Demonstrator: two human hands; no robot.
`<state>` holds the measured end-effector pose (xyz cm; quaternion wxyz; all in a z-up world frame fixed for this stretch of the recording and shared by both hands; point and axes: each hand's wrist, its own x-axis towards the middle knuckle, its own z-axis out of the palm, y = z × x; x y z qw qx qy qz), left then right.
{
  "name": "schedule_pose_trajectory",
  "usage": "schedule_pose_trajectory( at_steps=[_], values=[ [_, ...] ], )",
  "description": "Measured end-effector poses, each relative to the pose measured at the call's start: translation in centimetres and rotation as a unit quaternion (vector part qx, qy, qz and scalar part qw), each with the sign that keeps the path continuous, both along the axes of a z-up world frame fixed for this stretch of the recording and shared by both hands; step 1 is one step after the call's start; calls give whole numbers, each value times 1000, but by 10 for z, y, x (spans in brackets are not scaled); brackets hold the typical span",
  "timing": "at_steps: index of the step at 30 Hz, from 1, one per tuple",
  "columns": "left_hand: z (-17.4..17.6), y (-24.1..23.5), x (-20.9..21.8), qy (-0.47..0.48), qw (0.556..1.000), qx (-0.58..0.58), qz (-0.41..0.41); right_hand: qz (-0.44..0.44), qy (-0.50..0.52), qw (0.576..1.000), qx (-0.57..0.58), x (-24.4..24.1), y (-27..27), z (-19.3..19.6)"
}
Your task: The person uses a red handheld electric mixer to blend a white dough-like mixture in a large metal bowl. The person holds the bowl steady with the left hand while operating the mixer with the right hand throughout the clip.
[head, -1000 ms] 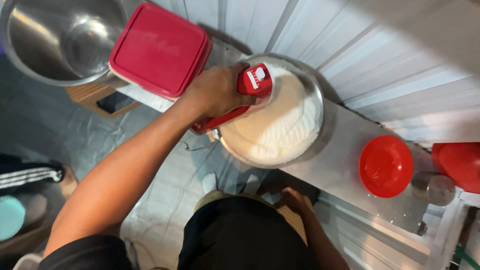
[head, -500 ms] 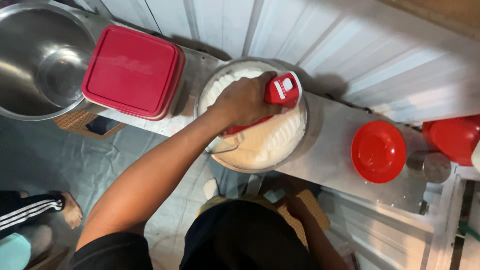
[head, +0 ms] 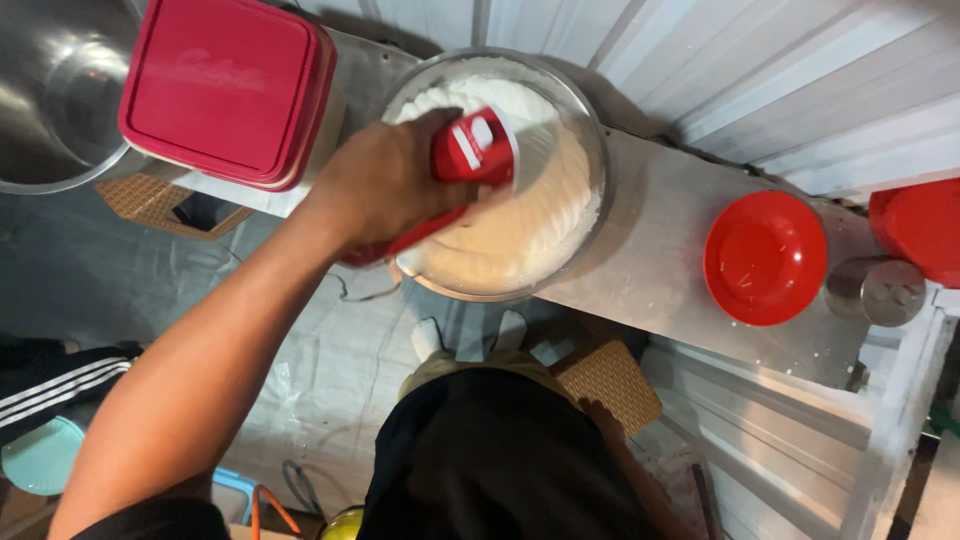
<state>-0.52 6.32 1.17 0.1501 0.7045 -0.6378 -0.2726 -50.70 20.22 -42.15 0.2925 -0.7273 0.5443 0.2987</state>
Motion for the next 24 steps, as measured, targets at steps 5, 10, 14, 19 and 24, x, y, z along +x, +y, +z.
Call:
schedule_pose_trajectory(
  at_steps=[5, 10, 14, 19, 24],
  values=[
    [-24, -27, -24, 49, 995, -81, 22, -68, -143, 987, -35, 21, -45, 13],
    [-31, -22, -36, 110, 992, -53, -10, -156, -313, 937, -17, 46, -80, 15],
    [-11, 5, -20, 21, 1000, 1, -10, -201, -321, 925, 26, 44, -83, 10],
    [13, 27, -13, -43, 998, 52, -1, -139, -219, 965, -21, 8, -64, -4],
    [6, 8, -28, 35, 997, 54, -49, -136, -167, 976, -23, -13, -50, -21]
  ],
)
